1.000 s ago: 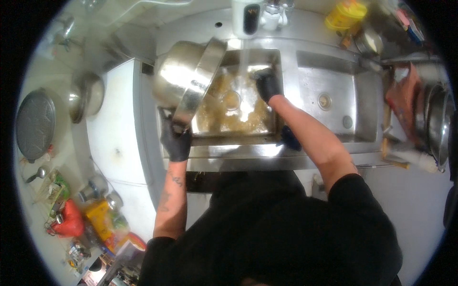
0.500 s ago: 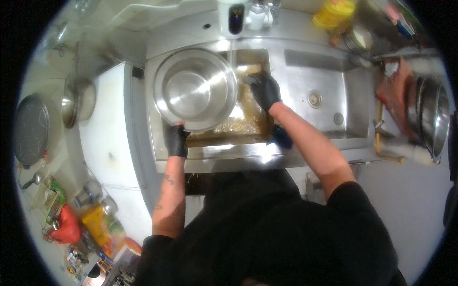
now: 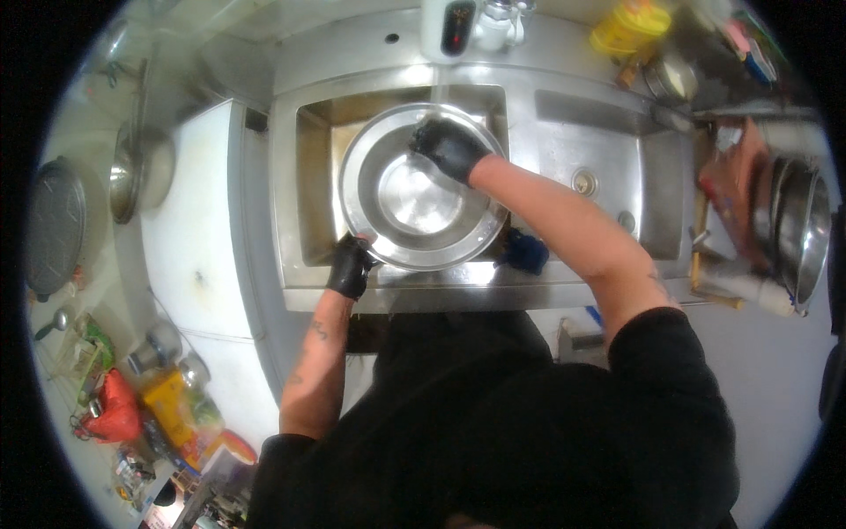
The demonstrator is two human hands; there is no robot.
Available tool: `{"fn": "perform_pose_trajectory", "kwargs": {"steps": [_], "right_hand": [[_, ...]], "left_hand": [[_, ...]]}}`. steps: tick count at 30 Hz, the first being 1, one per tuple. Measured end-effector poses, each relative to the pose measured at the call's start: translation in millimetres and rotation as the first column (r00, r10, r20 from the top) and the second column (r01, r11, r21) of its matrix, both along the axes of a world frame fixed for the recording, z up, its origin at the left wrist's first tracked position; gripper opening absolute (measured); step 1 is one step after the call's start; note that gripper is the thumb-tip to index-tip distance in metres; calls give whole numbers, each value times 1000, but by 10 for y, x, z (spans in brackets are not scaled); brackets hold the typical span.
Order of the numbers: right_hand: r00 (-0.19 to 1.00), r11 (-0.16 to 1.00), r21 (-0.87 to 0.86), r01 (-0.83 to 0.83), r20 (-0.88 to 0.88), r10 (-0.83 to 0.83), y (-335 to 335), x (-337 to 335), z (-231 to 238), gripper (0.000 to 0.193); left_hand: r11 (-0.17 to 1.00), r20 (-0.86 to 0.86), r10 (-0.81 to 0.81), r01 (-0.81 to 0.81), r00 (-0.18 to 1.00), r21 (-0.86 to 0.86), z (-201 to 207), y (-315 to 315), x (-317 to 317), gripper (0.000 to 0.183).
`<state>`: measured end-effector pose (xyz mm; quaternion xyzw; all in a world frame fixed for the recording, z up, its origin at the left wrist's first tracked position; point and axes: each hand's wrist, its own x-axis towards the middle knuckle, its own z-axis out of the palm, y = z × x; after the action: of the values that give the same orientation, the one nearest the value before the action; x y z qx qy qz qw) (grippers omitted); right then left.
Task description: The person scrapes residue from a metal bowl, rinses it in a sink, and scrubs the sink with a blue sponge. They then rinse a rectangular metal tray and wipe the sink area before placing the bowl on a counter.
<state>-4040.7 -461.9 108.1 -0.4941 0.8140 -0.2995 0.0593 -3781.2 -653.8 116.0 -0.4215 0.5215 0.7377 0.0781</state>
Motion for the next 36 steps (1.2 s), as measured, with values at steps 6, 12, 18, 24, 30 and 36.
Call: {"fn": "perform_pose_trajectory", "kwargs": {"steps": [6,12,18,24,30,36], "right_hand": [[997,723,687,-77,62,47,-197,554,-415,37],[752,817,326,-475,632,184,-400,767,-1215,44],[859,837,524,155,347,-376,-298,56,-1143,37],[939,805,540,-245,338,59,-926,540,-622,42],[960,604,757,-249,277,48,36,218,-320,35],[932,952,157,264,214,-293,463,-456,-70,32]], "left_hand": [[982,-87,183,-186,979,-22,112,226,-291,17],[968,-43,244,-240,969,79,-14,253,-270,11],[955,-25,145,-133,989,264,-231,226,-150,13],[990,-48,-79,84,996,116,-355,56,-377,15],[967,-34,160,-150,986,207,-397,-50,-411,13],[951,-70,-26,46,997,307,-416,37,-587,10]]}}
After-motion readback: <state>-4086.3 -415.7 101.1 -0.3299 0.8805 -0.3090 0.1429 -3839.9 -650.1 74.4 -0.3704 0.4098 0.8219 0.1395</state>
